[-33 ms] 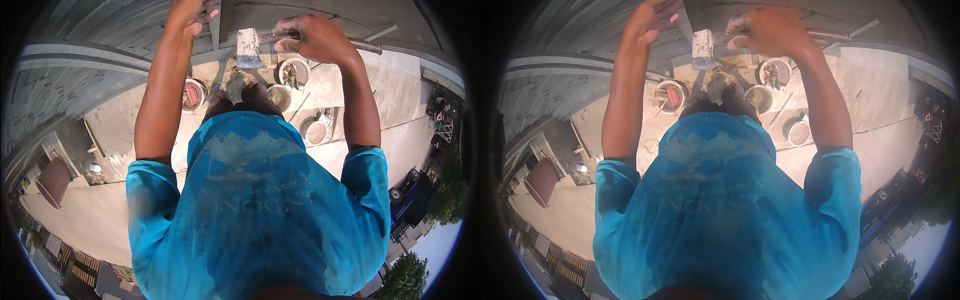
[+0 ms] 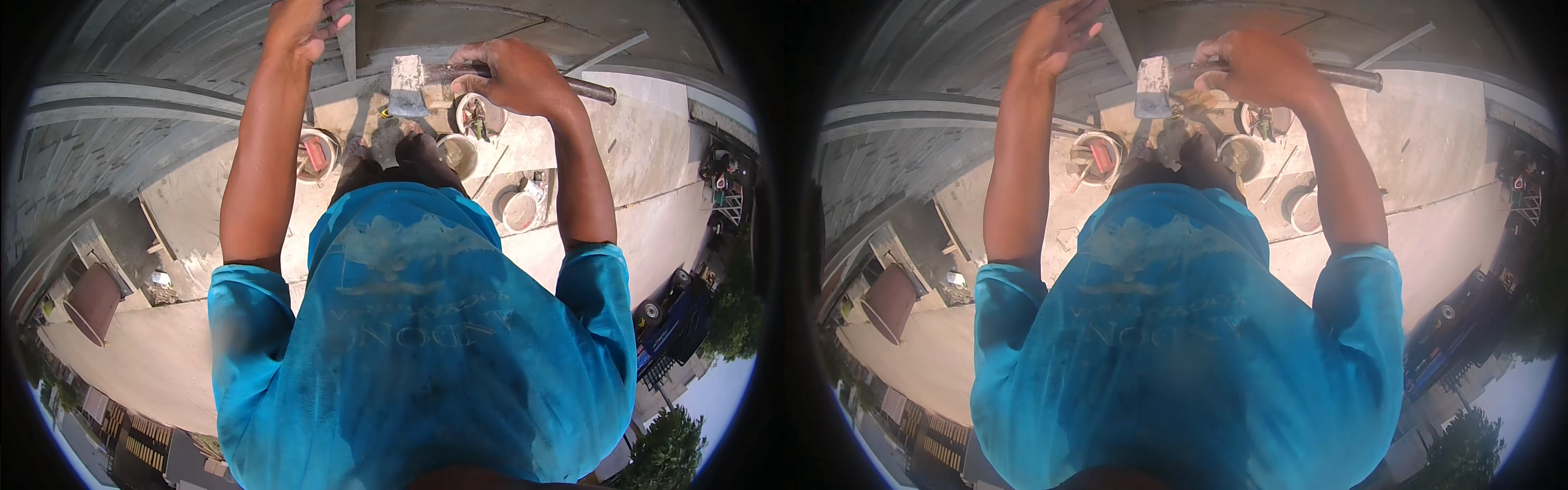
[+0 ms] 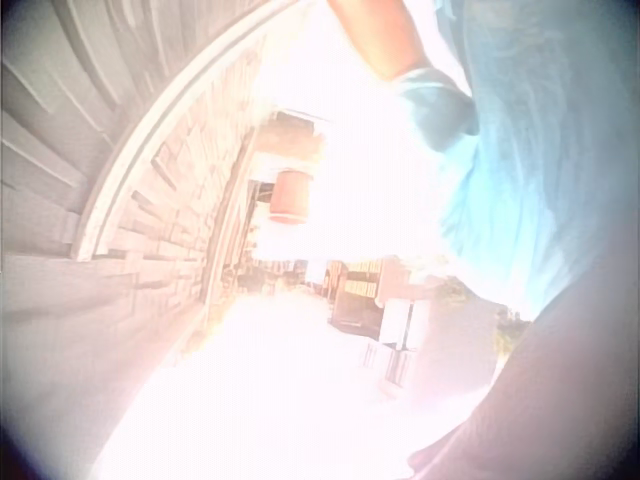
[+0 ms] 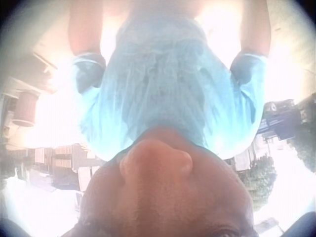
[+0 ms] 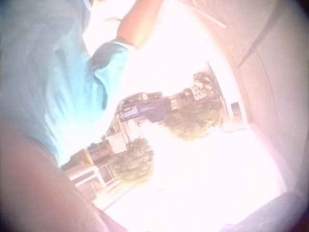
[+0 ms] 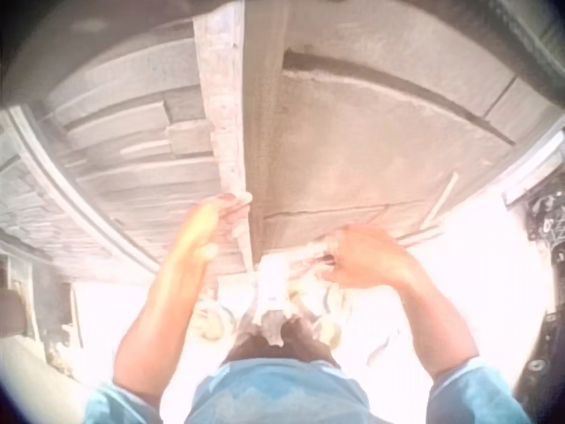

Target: The person scoops cement from a bucket using a trowel and applies it to the gaps between stone tiles on a wall. They repeatedly smooth the cement into the joints and scrape excess material back into the bucket.

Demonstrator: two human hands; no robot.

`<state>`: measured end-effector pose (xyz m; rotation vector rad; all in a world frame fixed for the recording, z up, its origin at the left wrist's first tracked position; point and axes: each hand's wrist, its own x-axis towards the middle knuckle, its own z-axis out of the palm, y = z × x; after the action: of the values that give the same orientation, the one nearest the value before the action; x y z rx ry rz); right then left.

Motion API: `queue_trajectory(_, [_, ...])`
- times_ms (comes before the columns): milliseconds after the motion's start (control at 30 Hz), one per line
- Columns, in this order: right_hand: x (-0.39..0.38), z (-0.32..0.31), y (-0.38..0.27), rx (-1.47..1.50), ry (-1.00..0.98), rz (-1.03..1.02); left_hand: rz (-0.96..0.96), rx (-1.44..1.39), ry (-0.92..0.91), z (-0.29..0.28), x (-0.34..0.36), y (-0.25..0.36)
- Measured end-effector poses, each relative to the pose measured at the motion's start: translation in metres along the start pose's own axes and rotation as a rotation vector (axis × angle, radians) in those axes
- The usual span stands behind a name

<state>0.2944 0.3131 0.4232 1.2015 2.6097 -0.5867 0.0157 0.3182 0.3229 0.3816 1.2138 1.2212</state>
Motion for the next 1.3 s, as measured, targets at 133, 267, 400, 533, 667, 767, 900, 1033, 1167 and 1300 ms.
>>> queue_trajectory(133, [-0.061,0.133,0.054,0.253,-0.266,0.453,0.003,-0.009,-0.042,0.014,0.008,-0.006])
queue_trajectory(267, [-0.122,0.328,0.098,0.613,-0.064,0.794,0.209,0.077,0.074,0.013,-0.010,0.008])
queue_trajectory(400, [-0.154,0.371,0.119,1.671,0.193,1.228,0.299,0.034,0.149,0.017,-0.016,-0.003])
queue_trajectory(533, [-0.145,0.462,0.145,1.689,0.274,1.463,0.339,-0.020,0.051,-0.035,-0.008,-0.037])
queue_trajectory(667, [-0.102,0.567,0.225,1.485,0.240,1.511,0.089,0.395,0.383,-0.090,-0.024,-0.170])
queue_trajectory(767, [-0.064,0.661,0.313,1.194,0.391,1.399,-0.227,0.731,0.444,-0.115,-0.052,-0.291])
queue_trajectory(900, [-0.005,0.676,0.391,1.577,0.546,1.410,-0.524,1.015,0.438,-0.132,-0.121,-0.390])
queue_trajectory(1033, [-0.005,0.701,0.409,1.575,0.521,1.410,-0.704,1.056,0.511,-0.142,-0.182,-0.451])
queue_trajectory(1167, [-0.050,0.766,0.395,0.506,0.410,1.274,-0.647,1.106,0.549,-0.149,-0.190,-0.474])
queue_trajectory(1300, [-0.035,0.746,0.277,0.232,0.483,0.854,-0.627,1.137,0.662,-0.149,-0.223,-0.487])
